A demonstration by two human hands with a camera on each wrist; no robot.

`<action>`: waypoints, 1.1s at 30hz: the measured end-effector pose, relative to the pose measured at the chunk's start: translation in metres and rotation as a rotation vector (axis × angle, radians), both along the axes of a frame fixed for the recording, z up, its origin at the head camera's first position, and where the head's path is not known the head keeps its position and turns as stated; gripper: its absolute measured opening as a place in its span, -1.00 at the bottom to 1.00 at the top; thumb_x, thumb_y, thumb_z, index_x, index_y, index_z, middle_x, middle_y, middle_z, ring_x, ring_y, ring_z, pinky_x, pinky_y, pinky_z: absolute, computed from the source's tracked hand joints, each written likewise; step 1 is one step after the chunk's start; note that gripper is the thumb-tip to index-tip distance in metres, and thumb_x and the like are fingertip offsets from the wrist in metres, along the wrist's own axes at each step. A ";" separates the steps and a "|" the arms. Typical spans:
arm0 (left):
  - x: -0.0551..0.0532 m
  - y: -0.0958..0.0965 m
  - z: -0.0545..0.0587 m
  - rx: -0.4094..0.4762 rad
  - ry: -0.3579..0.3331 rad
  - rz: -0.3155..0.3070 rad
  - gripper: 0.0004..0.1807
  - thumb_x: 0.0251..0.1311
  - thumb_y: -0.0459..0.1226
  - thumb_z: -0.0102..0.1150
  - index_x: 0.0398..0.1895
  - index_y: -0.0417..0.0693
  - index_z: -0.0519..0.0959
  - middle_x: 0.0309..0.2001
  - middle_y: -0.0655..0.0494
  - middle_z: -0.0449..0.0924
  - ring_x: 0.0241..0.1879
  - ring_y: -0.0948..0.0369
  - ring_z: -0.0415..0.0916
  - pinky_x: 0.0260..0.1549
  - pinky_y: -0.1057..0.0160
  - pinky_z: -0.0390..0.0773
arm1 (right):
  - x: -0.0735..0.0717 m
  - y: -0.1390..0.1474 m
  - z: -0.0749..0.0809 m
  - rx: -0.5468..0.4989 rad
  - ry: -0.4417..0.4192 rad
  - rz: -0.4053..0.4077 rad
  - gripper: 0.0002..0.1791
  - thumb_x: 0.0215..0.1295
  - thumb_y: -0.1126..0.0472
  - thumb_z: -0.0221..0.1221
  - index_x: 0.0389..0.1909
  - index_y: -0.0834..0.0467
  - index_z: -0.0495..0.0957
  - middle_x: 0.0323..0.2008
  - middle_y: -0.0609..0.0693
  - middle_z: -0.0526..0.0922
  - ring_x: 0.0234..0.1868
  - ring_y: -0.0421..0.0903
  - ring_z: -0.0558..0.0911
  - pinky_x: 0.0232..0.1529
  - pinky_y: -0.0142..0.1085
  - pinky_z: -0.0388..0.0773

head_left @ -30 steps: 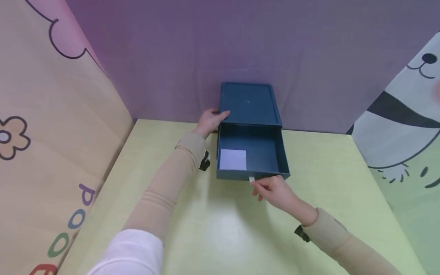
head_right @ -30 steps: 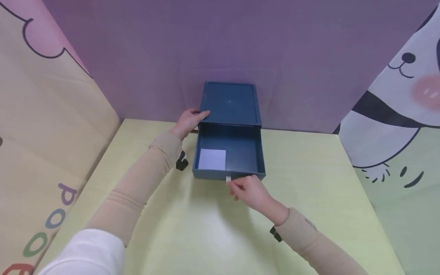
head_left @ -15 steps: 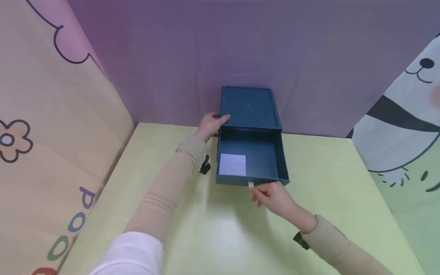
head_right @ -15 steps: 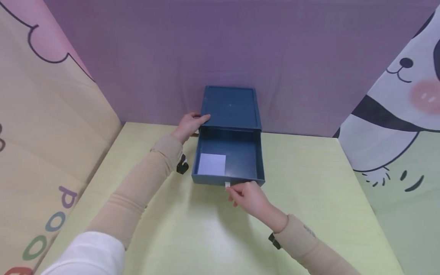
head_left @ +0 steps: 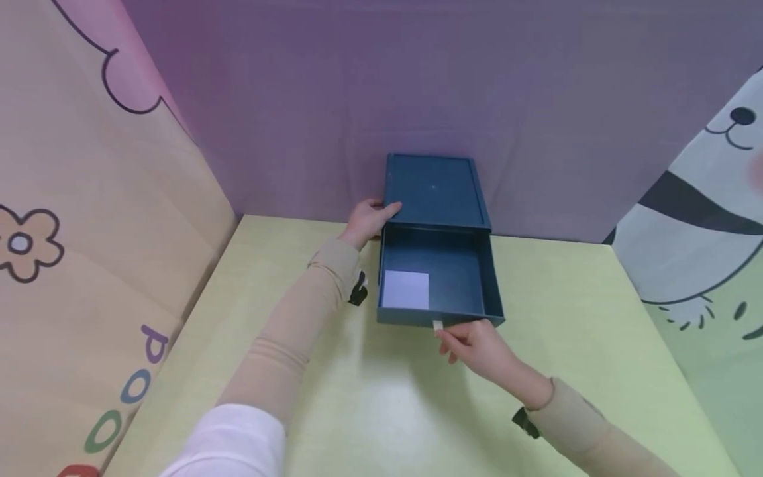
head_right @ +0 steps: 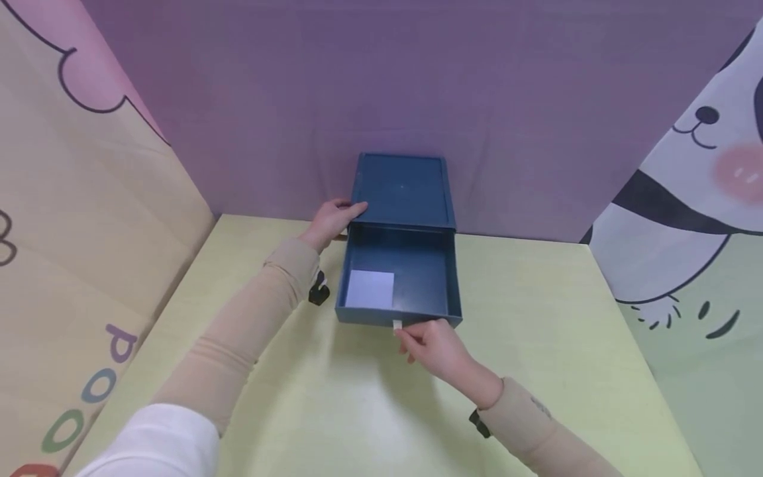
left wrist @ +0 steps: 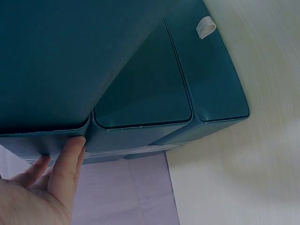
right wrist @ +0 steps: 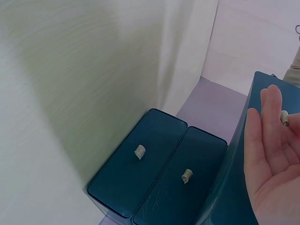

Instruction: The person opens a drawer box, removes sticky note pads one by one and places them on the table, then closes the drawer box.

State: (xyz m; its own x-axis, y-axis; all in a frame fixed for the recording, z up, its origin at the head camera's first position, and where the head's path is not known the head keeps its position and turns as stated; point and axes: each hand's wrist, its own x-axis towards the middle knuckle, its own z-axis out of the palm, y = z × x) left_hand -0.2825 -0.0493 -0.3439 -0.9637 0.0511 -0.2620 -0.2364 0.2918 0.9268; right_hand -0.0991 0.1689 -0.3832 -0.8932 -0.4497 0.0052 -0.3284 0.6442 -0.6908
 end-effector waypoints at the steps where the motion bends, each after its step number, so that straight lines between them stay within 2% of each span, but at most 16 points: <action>1: 0.000 0.000 0.000 0.002 0.001 0.000 -0.25 0.21 0.05 0.14 0.38 -0.12 0.22 0.34 -0.07 0.27 0.25 0.02 0.33 0.07 0.04 0.53 | 0.000 0.000 0.000 0.003 -0.006 -0.003 -0.77 0.33 0.25 0.13 -0.46 0.20 0.69 -0.54 -0.01 0.70 -0.60 -0.34 0.58 -0.54 -0.48 0.55; 8: 0.002 0.002 -0.003 0.014 -0.003 0.001 -0.25 0.22 0.05 0.14 0.38 -0.10 0.22 0.34 -0.07 0.26 0.26 0.01 0.31 0.10 0.02 0.50 | 0.002 0.002 -0.003 0.000 -0.037 -0.013 -0.78 0.33 0.25 0.12 -0.41 0.23 0.69 -0.53 0.04 0.69 -0.58 -0.33 0.58 -0.50 -0.48 0.57; 12: 0.002 0.002 -0.003 0.020 0.001 0.004 -0.25 0.22 0.05 0.13 0.39 -0.11 0.22 0.35 -0.08 0.25 0.27 0.00 0.31 0.12 0.00 0.49 | 0.002 0.005 -0.003 0.022 -0.061 0.017 -0.78 0.34 0.25 0.11 -0.40 0.22 0.68 -0.53 -0.01 0.68 -0.56 -0.34 0.57 -0.53 -0.46 0.55; 15: 0.002 0.001 -0.003 0.016 0.002 0.004 -0.25 0.22 0.05 0.13 0.39 -0.11 0.21 0.35 -0.08 0.25 0.27 0.00 0.31 0.11 0.01 0.49 | 0.003 0.007 -0.001 0.075 -0.084 0.077 -0.80 0.33 0.24 0.11 -0.33 0.23 0.68 -0.48 -0.04 0.69 -0.53 -0.35 0.54 -0.51 -0.45 0.54; 22: 0.001 0.000 -0.002 0.009 -0.005 0.006 -0.24 0.22 0.06 0.14 0.39 -0.10 0.21 0.36 -0.06 0.24 0.28 0.01 0.30 0.12 0.01 0.48 | 0.004 0.010 0.010 0.208 -0.010 0.280 -0.80 0.30 0.24 0.13 -0.18 0.22 0.68 -0.26 0.02 0.73 -0.33 -0.30 0.64 -0.29 -0.38 0.62; 28: 0.002 -0.001 -0.003 0.003 0.010 0.010 -0.25 0.22 0.06 0.13 0.38 -0.12 0.22 0.35 -0.07 0.26 0.26 0.01 0.31 0.07 0.04 0.52 | 0.005 0.011 0.035 0.259 -0.065 0.449 -0.71 0.34 0.16 0.11 -0.03 0.20 0.62 -0.08 0.01 0.69 -0.19 -0.28 0.64 -0.15 -0.30 0.62; 30: 0.002 -0.001 -0.003 0.000 0.015 0.007 -0.25 0.22 0.06 0.13 0.38 -0.12 0.23 0.34 -0.08 0.27 0.26 0.01 0.32 0.06 0.05 0.53 | 0.006 0.011 0.045 0.257 -0.086 0.481 -0.68 0.37 0.12 0.08 0.01 0.19 0.60 -0.08 -0.02 0.69 -0.18 -0.31 0.63 -0.11 -0.31 0.61; 33: 0.001 -0.002 -0.003 -0.001 0.019 0.003 -0.25 0.22 0.06 0.13 0.37 -0.12 0.23 0.34 -0.08 0.27 0.25 0.01 0.32 0.06 0.05 0.53 | 0.002 0.012 0.058 0.217 -0.072 0.520 -0.64 0.39 0.08 0.06 0.05 0.21 0.58 -0.07 -0.01 0.68 -0.13 -0.28 0.63 -0.07 -0.30 0.60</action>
State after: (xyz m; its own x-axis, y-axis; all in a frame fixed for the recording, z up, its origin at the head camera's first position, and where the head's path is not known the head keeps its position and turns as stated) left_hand -0.2811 -0.0510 -0.3468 -0.9687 0.0477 -0.2437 -0.2197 0.2922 0.9308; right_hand -0.0967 0.1807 -0.3252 -0.5487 -0.8145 -0.1885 -0.5974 0.5398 -0.5931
